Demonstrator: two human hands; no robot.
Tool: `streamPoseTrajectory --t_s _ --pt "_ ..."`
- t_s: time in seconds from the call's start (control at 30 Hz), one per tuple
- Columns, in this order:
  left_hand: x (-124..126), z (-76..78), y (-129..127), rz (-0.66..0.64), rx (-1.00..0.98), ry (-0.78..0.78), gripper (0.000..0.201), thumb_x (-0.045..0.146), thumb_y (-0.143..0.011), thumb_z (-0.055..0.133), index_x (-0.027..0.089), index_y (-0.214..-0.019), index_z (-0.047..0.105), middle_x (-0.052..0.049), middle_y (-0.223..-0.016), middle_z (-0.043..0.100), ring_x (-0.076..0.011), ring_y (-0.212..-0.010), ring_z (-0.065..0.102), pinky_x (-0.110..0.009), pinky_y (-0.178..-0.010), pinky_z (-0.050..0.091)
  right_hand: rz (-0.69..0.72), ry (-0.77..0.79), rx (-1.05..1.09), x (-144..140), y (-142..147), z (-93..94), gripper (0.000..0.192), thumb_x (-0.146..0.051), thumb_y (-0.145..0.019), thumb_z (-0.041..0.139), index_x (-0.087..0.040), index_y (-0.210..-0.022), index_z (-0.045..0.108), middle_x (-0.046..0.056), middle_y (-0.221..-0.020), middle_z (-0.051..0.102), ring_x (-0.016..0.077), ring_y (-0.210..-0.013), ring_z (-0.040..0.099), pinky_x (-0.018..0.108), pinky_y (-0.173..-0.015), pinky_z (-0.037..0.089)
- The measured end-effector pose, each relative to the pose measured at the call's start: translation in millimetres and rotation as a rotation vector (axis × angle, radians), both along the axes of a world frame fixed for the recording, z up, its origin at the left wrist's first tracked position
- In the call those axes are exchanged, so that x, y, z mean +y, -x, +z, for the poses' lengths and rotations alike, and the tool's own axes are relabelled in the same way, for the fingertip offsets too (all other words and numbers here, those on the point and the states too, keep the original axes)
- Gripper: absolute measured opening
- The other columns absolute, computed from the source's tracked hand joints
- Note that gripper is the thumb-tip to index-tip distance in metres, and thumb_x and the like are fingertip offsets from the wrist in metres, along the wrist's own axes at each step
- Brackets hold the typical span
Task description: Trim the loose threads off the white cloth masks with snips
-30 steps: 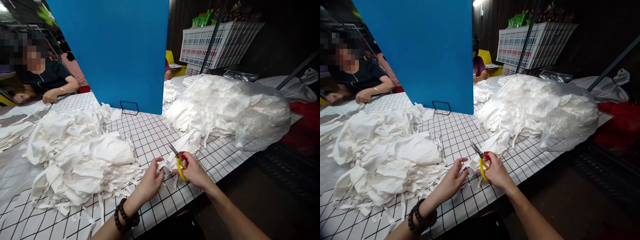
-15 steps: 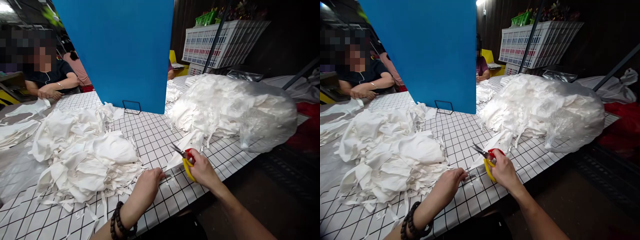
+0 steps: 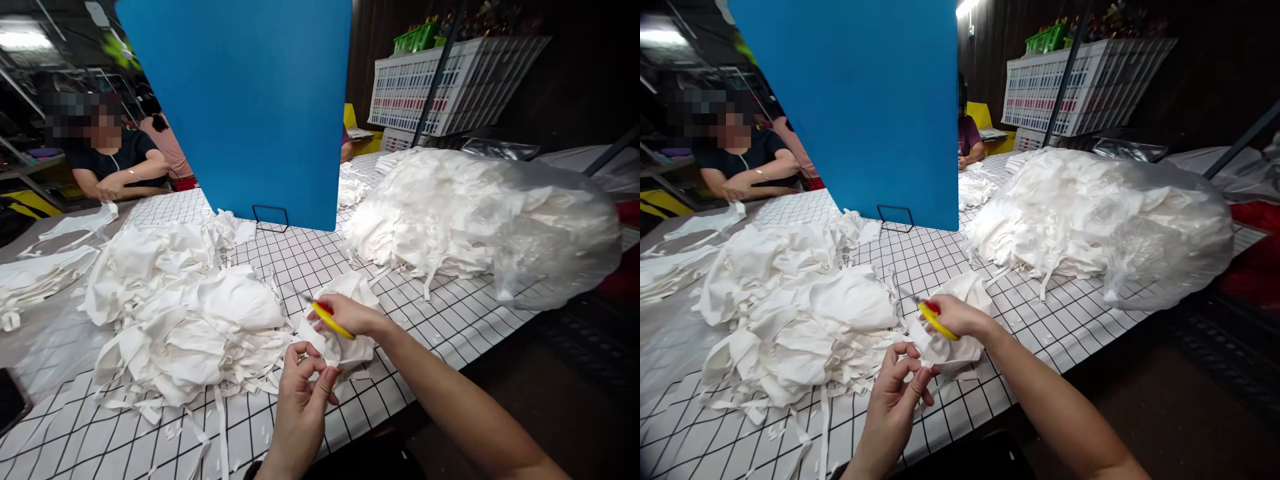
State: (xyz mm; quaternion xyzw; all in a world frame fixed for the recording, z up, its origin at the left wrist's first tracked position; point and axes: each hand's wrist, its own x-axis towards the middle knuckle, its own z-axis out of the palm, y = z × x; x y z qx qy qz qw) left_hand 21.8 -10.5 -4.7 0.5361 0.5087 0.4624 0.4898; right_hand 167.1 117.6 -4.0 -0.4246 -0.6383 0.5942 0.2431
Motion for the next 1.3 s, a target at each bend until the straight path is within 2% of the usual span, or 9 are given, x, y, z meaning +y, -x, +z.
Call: streamPoseTrajectory --t_s 0.07,0.17,0.23,0.3,0.47,0.63,0.87,1.13,1.3 --pt "-2 -2.8 5 0.023 -0.022 -0.008 0.034 0.043 -0.087 0.059 0.017 -0.066 0.065 -0.013 -0.114 0.054 -0.0169 -0.073 0.062 -0.028 -0.054 0.055 -0.135 -0.01 0.04 -4 -16 1.1 0.02 -0.026 -0.076 0.066 -0.018 -0.092 0.057 0.004 -0.093 0.066 0.0142 -0.072 0.063 0.025 -0.062 0.05" --pt "2 -1.1 5 -0.039 -0.186 0.015 0.036 0.042 -0.088 0.058 0.016 -0.064 0.061 -0.013 -0.117 0.06 -0.0108 -0.055 0.059 -0.03 -0.056 0.055 -0.283 -0.09 0.096 -23 -43 18.1 0.024 -0.035 -0.077 0.068 -0.02 -0.082 0.051 -0.004 -0.073 0.054 0.0108 -0.063 0.053 0.023 -0.058 0.044" --pt "6 -0.1 1 -0.069 -0.3 0.028 0.031 0.041 -0.088 0.059 0.015 -0.07 0.063 -0.011 -0.102 0.066 -0.0094 -0.049 0.056 -0.03 -0.055 0.054 -0.264 -0.119 0.046 -43 -58 30.4 0.029 -0.036 -0.073 0.073 -0.02 -0.075 0.05 -0.006 -0.067 0.048 0.0102 -0.06 0.047 0.023 -0.056 0.041" --pt "10 -1.2 -2 -0.07 -0.334 0.013 0.028 0.039 -0.088 0.06 0.015 -0.075 0.066 -0.007 -0.085 0.066 -0.0129 -0.055 0.06 -0.03 -0.059 0.054 -0.207 -0.15 -0.127 -66 -67 37.6 0.029 -0.037 -0.071 0.075 -0.02 -0.074 0.052 -0.005 -0.065 0.049 0.0112 -0.059 0.046 0.023 -0.054 0.038" --pt "11 -9.3 -5 -0.067 -0.174 -0.061 0.024 0.033 -0.091 0.058 0.017 -0.076 0.067 -0.006 -0.078 0.065 -0.0185 -0.073 0.064 -0.031 -0.072 0.051 -0.17 -0.312 -0.487 -105 -71 35.9 0.029 -0.038 -0.066 0.076 -0.023 -0.079 0.055 -0.001 -0.072 0.058 0.0156 -0.063 0.051 0.025 -0.054 0.039" --pt "7 -10.6 -5 -0.074 -0.059 -0.171 0.022 0.026 -0.094 0.052 0.019 -0.076 0.064 -0.003 -0.071 0.062 -0.0165 -0.07 0.061 -0.028 -0.071 0.048 -0.116 -0.357 -0.596 -113 -68 36.6 0.029 -0.042 -0.067 0.074 -0.025 -0.08 0.054 0.001 -0.078 0.062 0.0187 -0.067 0.056 0.028 -0.058 0.042" --pt "4 -6.4 -5 -0.089 0.005 -0.231 0.021 0.022 -0.094 0.05 0.02 -0.077 0.063 -0.001 -0.066 0.06 -0.0155 -0.067 0.058 -0.027 -0.068 0.044 -0.11 -0.391 -0.599 -120 -59 41.6 0.041 -0.056 -0.066 0.075 -0.025 -0.082 0.055 0.001 -0.083 0.063 0.0197 -0.072 0.058 0.029 -0.061 0.042" --pt "2 -10.7 -5 -0.121 0.005 -0.198 0.022 0.023 -0.095 0.051 0.019 -0.076 0.063 -0.001 -0.069 0.058 -0.015 -0.068 0.058 -0.026 -0.067 0.044 -0.128 -0.428 -0.646 -122 -60 40.1 0.039 -0.056 -0.068 0.074 -0.024 -0.08 0.055 0.001 -0.079 0.063 0.0189 -0.069 0.056 0.029 -0.059 0.038" --pt "3 -10.8 -6 -0.142 -0.069 -0.169 0.023 0.024 -0.094 0.051 0.018 -0.075 0.062 -0.001 -0.07 0.056 -0.0138 -0.065 0.057 -0.025 -0.063 0.046 -0.136 -0.462 -0.676 -124 -59 39.1 0.029 -0.046 -0.072 0.07 -0.023 -0.073 0.052 -0.001 -0.072 0.06 0.0162 -0.063 0.052 0.027 -0.055 0.035"
